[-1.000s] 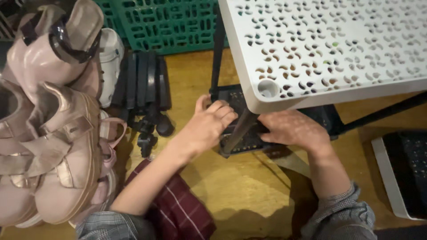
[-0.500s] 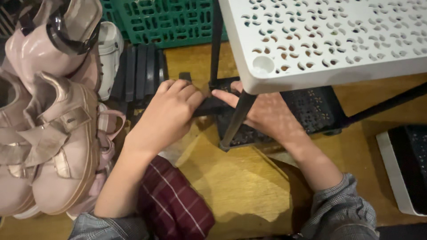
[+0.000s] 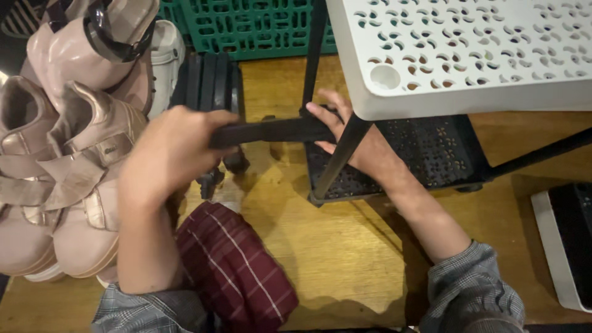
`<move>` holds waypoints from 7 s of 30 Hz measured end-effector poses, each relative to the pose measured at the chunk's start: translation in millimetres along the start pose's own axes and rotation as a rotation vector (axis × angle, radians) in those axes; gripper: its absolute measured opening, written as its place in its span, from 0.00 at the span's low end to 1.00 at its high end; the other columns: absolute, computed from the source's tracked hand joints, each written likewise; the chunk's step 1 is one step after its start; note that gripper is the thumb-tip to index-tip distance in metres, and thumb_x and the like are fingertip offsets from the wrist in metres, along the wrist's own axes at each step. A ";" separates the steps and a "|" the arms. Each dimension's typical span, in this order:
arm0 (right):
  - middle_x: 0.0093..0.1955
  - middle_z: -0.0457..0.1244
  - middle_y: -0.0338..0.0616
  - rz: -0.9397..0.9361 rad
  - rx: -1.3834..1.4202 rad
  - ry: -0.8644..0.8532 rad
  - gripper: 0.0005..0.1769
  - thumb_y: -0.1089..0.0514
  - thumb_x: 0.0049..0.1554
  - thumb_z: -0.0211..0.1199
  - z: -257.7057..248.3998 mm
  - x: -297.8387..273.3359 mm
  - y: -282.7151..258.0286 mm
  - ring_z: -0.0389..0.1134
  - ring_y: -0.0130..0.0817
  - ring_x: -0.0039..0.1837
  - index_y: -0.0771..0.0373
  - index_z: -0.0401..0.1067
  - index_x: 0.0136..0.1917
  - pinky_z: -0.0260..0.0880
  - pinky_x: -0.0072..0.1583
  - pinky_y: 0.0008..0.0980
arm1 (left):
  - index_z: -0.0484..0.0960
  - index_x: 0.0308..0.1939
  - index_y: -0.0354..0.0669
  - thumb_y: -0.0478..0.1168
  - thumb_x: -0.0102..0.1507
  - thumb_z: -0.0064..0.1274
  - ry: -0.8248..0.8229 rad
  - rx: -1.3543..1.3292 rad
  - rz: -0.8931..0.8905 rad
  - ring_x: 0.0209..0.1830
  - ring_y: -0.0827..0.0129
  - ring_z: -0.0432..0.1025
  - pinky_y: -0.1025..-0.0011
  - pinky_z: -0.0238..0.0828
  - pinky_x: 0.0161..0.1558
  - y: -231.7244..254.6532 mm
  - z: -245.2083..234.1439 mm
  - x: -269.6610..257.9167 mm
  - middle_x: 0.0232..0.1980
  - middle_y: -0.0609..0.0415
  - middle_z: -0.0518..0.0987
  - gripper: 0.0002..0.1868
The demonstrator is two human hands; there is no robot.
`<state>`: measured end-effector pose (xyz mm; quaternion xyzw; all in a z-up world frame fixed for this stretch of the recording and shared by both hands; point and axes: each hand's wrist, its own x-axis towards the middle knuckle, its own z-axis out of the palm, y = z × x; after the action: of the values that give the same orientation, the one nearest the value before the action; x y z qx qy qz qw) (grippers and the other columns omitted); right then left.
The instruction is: The person assembles a small plastic stool by hand. They attach four caster wheels to a perforated black base, then connect a white tray to the base frame using black rods. The person repeatedly inserts and removes the rods to fit the tray, then reattaches the wheels to complete the stool.
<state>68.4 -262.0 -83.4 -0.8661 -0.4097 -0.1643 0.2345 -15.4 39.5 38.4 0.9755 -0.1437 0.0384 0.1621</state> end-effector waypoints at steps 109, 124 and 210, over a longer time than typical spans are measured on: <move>0.54 0.68 0.45 0.541 0.636 0.268 0.22 0.66 0.60 0.61 207.7 74.7 -11.4 0.70 0.31 0.51 0.51 0.74 0.66 0.72 0.55 0.29 | 0.81 0.53 0.41 0.33 0.60 0.54 0.584 0.165 0.081 0.52 0.48 0.70 0.38 0.49 0.67 -136.7 185.7 105.8 0.46 0.46 0.76 0.17; 0.66 0.64 0.45 -0.102 -0.007 0.181 0.18 0.67 0.54 0.61 118.7 -17.1 -18.9 0.61 0.45 0.70 0.59 0.74 0.58 0.56 0.71 0.49 | 0.75 0.63 0.38 0.48 0.62 0.61 0.627 0.350 -0.170 0.65 0.41 0.63 0.32 0.47 0.66 -140.0 184.2 102.9 0.60 0.40 0.73 0.29; 0.59 0.66 0.34 -0.284 -0.305 0.184 0.26 0.53 0.52 0.72 32.8 -179.9 -29.7 0.64 0.33 0.58 0.49 0.76 0.64 0.59 0.62 0.40 | 0.72 0.55 0.51 0.43 0.68 0.55 0.629 -0.061 1.218 0.55 0.70 0.67 0.68 0.61 0.53 -32.4 258.2 -25.1 0.53 0.58 0.72 0.13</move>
<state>-61.7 -341.6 -188.5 -0.8066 -0.4747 -0.3339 0.1120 -22.7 -8.9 -218.4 0.6583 -0.6138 0.4001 0.1729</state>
